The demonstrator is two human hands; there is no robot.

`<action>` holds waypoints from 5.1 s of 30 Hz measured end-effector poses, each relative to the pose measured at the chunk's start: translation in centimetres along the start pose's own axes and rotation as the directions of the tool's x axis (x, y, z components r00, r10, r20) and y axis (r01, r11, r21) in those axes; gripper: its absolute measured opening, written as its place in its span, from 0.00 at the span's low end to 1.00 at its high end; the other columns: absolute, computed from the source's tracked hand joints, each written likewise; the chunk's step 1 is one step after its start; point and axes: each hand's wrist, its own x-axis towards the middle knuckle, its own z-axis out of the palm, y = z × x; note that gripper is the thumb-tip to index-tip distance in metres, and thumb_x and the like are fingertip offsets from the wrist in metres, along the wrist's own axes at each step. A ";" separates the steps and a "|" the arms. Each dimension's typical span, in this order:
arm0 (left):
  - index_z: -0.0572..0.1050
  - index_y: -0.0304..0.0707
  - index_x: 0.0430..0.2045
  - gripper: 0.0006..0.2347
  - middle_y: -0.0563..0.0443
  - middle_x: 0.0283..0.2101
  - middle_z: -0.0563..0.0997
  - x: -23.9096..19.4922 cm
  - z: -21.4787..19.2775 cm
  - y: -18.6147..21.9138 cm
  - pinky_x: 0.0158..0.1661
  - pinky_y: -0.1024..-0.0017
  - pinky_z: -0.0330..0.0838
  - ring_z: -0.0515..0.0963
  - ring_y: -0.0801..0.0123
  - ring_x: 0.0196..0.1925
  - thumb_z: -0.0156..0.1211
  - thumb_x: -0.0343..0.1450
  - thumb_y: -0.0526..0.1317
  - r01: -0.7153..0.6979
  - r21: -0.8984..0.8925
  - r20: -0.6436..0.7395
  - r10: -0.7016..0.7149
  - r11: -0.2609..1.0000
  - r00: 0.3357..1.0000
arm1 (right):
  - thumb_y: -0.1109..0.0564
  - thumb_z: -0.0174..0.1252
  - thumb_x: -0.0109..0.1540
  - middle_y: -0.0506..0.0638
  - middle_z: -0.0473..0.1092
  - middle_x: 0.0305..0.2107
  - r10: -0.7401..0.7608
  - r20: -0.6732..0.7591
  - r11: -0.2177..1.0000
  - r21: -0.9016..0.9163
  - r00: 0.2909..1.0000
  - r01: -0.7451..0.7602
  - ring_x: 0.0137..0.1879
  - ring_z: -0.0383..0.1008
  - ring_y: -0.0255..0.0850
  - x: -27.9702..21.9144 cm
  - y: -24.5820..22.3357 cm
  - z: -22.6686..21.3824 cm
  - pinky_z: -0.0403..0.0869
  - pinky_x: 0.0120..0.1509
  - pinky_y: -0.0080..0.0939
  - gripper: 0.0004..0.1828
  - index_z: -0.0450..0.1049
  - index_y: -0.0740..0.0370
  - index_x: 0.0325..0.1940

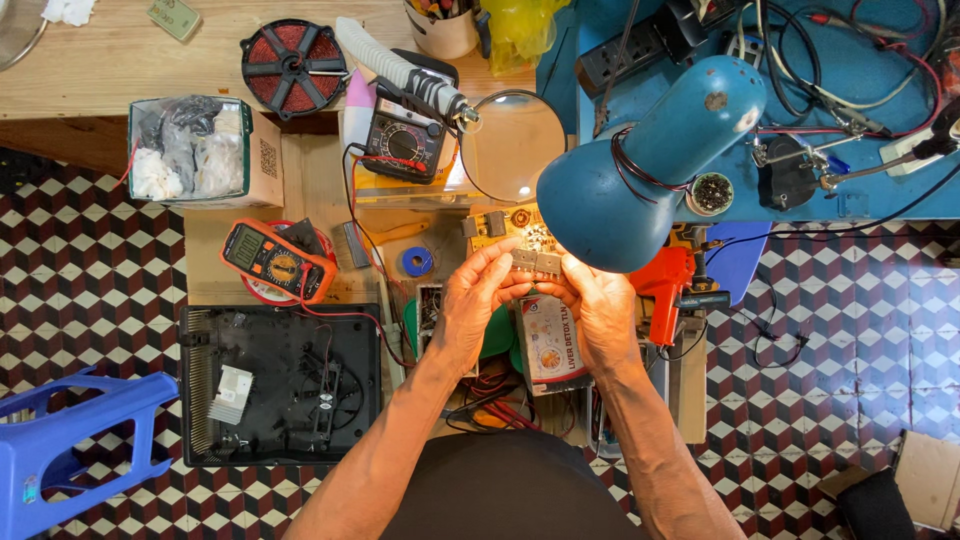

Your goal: The person handles small electronic components and wires on a cluttered workbench. They use a magnifying glass to closely view a component, then place it into a plastic container and close the lid.

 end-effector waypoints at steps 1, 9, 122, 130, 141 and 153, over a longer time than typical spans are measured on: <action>0.74 0.34 0.58 0.15 0.49 0.49 0.81 0.0 0.0 0.0 0.50 0.72 0.78 0.81 0.72 0.47 0.53 0.78 0.41 -0.002 0.003 0.005 0.002 1.000 1.000 | 0.60 0.53 0.68 0.59 0.76 0.47 -0.001 -0.001 1.000 -0.001 1.000 0.001 0.46 0.80 0.39 0.0 0.0 0.0 0.81 0.49 0.38 0.18 0.71 0.76 0.58; 0.74 0.34 0.57 0.15 0.48 0.49 0.81 0.0 0.1 0.1 0.50 0.72 0.78 0.82 0.72 0.46 0.52 0.78 0.41 0.005 0.018 -0.003 -0.005 1.000 1.000 | 0.59 0.53 0.69 0.59 0.76 0.48 -0.002 0.019 1.000 -0.008 1.000 0.002 0.46 0.79 0.38 0.0 0.3 -0.3 0.80 0.49 0.36 0.18 0.71 0.76 0.59; 0.70 0.23 0.54 0.24 0.43 0.48 0.82 -7.0 2.9 -1.2 0.56 0.67 0.78 0.83 0.67 0.52 0.64 0.70 0.46 -0.056 -0.128 -0.027 0.053 0.990 0.998 | 0.51 0.56 0.67 0.41 0.64 0.18 -0.058 0.041 0.769 -0.635 0.997 0.071 0.24 0.61 0.26 -14.3 0.6 -1.3 0.63 0.25 0.28 0.15 0.80 0.61 0.52; 0.74 0.26 0.50 0.22 0.44 0.45 0.84 -7.1 3.8 0.3 0.55 0.69 0.78 0.83 0.69 0.49 0.67 0.67 0.45 -0.006 -0.047 -0.100 0.002 0.999 0.995 | 0.50 0.55 0.68 0.40 0.65 0.18 -0.101 0.070 0.744 -0.657 0.992 0.123 0.23 0.63 0.27 -14.2 0.2 -0.9 0.64 0.24 0.30 0.15 0.80 0.62 0.47; 0.74 0.26 0.47 0.19 0.44 0.43 0.83 -7.3 4.5 0.6 0.51 0.69 0.78 0.83 0.68 0.46 0.66 0.67 0.42 -0.001 -0.131 -0.090 -0.011 0.991 0.996 | 0.51 0.52 0.69 0.41 0.63 0.15 -0.056 0.066 0.754 -0.651 0.996 0.086 0.22 0.59 0.27 -14.3 -0.7 -0.5 0.61 0.24 0.30 0.16 0.80 0.62 0.50; 0.74 0.26 0.47 0.19 0.45 0.43 0.83 -7.4 4.3 0.4 0.52 0.67 0.78 0.83 0.67 0.46 0.68 0.66 0.41 -0.017 -0.121 -0.092 0.006 0.992 0.996 | 0.50 0.52 0.68 0.41 0.64 0.14 0.001 0.002 0.780 -0.625 1.000 0.000 0.19 0.59 0.27 -14.4 -0.6 -0.5 0.60 0.21 0.30 0.17 0.79 0.60 0.53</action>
